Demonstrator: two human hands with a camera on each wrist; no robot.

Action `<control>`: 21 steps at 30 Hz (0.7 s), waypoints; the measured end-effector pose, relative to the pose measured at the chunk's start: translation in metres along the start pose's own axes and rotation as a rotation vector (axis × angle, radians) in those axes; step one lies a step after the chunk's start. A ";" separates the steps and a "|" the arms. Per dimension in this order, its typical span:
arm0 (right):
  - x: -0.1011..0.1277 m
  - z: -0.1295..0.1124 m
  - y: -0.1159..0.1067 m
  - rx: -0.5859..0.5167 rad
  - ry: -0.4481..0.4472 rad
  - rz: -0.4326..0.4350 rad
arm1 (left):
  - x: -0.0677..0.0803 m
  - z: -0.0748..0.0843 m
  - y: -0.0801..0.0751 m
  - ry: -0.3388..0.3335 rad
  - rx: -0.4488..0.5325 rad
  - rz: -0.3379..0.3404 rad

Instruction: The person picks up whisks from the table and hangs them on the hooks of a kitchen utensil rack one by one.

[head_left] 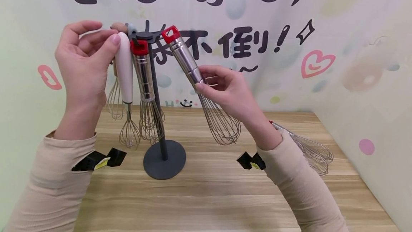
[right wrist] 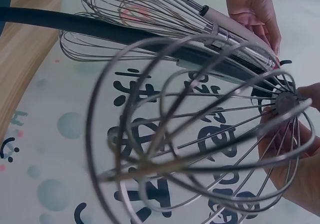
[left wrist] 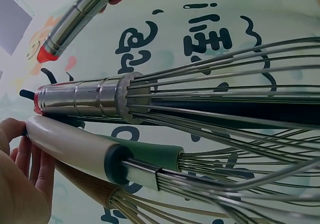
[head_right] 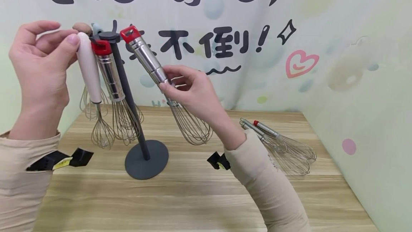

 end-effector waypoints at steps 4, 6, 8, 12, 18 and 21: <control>-0.001 -0.003 0.003 -0.004 -0.008 -0.007 | 0.000 0.000 0.000 0.006 -0.009 0.000; -0.002 -0.003 0.005 -0.006 -0.005 -0.013 | 0.001 0.001 0.000 0.008 -0.015 0.002; -0.002 -0.003 0.005 -0.005 0.002 -0.016 | 0.001 0.001 0.000 0.008 -0.015 0.000; -0.003 -0.003 0.007 -0.005 0.009 -0.023 | 0.001 0.000 0.001 0.011 -0.020 -0.006; -0.005 -0.001 0.008 -0.004 0.008 -0.026 | 0.002 0.002 0.002 0.022 -0.051 -0.007; -0.006 0.000 0.008 0.002 0.015 -0.026 | 0.002 0.002 0.002 0.022 -0.051 -0.004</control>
Point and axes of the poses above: each hand's wrist, its own x-axis away from the middle knuckle, its own y-axis out of the palm, z = x × y, the point moved 3 cm from there along -x, towards the middle knuckle, and after that the axes turned 7 degrees about -z, right-handed, at the moved point
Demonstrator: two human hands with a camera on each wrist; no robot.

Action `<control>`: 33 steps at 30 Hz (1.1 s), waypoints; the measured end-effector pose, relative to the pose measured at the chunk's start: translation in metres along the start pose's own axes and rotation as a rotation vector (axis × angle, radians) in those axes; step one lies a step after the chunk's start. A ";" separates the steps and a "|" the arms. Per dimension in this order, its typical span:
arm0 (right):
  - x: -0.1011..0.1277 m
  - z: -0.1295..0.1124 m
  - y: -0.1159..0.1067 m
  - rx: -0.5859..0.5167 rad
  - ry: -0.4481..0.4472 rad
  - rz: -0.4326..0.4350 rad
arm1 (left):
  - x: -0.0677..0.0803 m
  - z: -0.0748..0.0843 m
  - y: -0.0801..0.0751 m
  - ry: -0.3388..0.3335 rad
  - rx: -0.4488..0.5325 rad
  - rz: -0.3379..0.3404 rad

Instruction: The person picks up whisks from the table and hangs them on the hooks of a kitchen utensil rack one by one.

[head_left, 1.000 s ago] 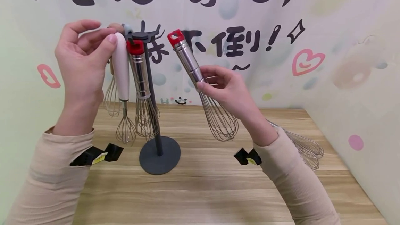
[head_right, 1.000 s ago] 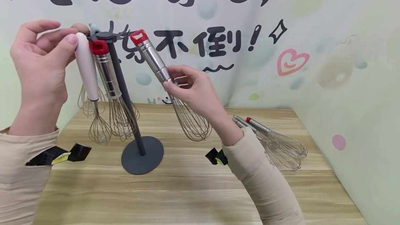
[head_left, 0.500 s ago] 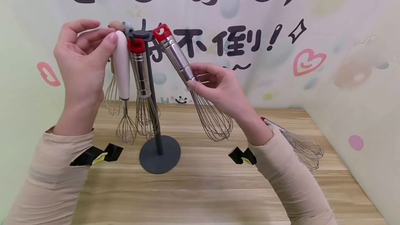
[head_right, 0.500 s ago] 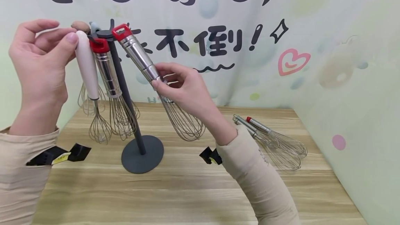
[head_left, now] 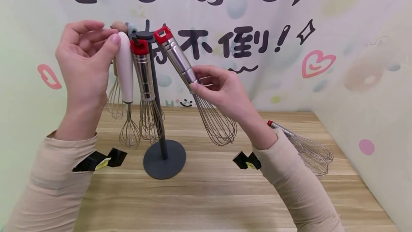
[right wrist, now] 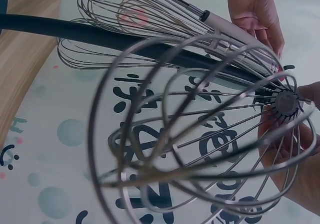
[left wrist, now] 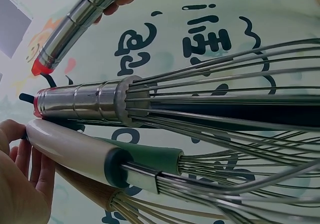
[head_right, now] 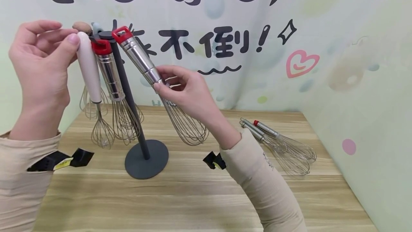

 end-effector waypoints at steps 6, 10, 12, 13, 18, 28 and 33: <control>0.000 0.000 0.000 0.005 0.013 -0.009 | 0.000 0.000 0.000 0.001 0.003 0.002; -0.001 0.001 0.001 0.007 0.019 -0.013 | 0.000 0.000 0.000 -0.003 0.002 0.005; -0.001 0.001 0.001 0.010 0.020 -0.013 | 0.001 0.000 -0.001 -0.005 -0.001 0.007; -0.001 0.001 0.001 0.011 0.019 -0.013 | 0.001 0.000 -0.001 -0.006 -0.001 0.009; -0.001 0.000 0.000 0.017 0.017 -0.015 | 0.000 0.001 0.000 -0.010 0.013 0.009; -0.001 -0.003 -0.001 0.044 0.054 -0.033 | 0.000 0.002 -0.001 -0.020 0.031 0.007; 0.000 -0.003 0.001 0.064 0.096 -0.051 | -0.001 0.002 0.000 -0.011 0.071 -0.003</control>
Point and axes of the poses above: each hand's wrist, its own x-axis away from the middle knuckle, its own y-axis out of the palm, z = x × y, the point moved 3 cm from there along -x, towards the middle knuckle, and after that the axes turned 7 degrees about -z, right-handed, at the moved point
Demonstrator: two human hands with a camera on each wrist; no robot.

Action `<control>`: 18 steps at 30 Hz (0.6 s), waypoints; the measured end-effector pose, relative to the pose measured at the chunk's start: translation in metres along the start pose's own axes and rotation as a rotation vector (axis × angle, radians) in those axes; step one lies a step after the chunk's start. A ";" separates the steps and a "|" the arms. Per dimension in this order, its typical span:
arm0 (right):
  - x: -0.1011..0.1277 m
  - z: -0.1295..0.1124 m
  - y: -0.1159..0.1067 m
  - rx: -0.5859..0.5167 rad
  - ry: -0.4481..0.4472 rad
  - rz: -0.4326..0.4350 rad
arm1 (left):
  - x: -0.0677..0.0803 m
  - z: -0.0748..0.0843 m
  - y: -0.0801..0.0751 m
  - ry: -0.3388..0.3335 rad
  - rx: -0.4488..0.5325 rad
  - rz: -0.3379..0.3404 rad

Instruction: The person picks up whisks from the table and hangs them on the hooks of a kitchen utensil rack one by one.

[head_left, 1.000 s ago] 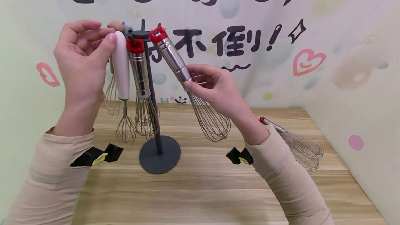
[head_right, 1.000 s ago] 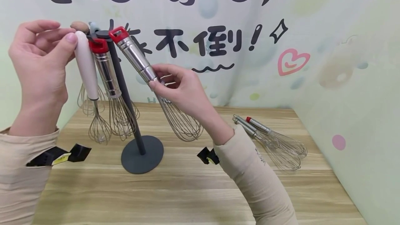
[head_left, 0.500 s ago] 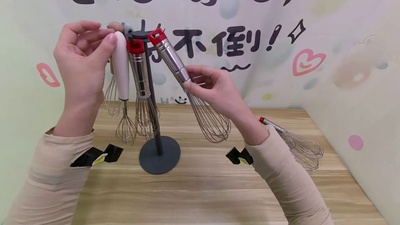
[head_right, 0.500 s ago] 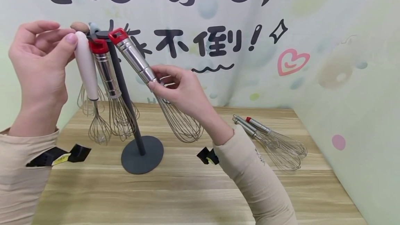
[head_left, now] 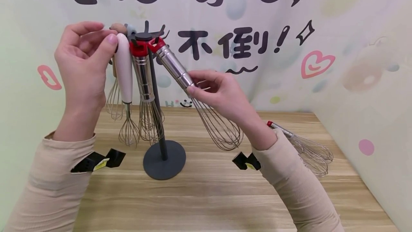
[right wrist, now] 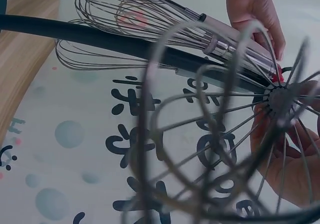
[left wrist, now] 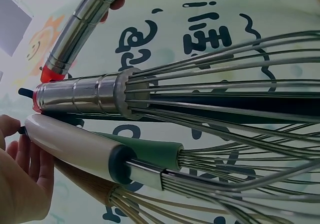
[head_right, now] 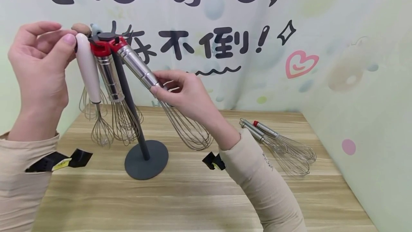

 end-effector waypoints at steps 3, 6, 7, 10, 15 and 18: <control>-0.001 0.002 0.002 -0.010 0.010 -0.012 | -0.001 -0.001 0.000 0.005 0.042 -0.007; -0.003 0.005 0.005 -0.031 0.005 -0.027 | -0.001 -0.001 -0.001 0.002 0.043 -0.007; -0.004 0.006 0.006 -0.036 0.002 -0.032 | -0.001 -0.001 -0.001 0.001 0.041 -0.007; -0.007 0.009 0.009 -0.063 0.001 -0.046 | -0.001 -0.001 0.000 -0.001 0.030 -0.012; -0.011 0.014 0.014 -0.105 0.017 -0.051 | -0.001 -0.001 0.001 -0.003 0.018 -0.024; -0.014 0.017 0.018 -0.120 0.019 -0.052 | -0.002 -0.001 0.001 -0.004 0.013 -0.014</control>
Point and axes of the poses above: each hand's wrist, its own x-axis away from the middle knuckle, its own y-axis out of the palm, z = x × y, the point moved 3 cm from there along -x, towards the middle knuckle, and after that the axes turned 7 degrees about -z, right-handed, at the moved point
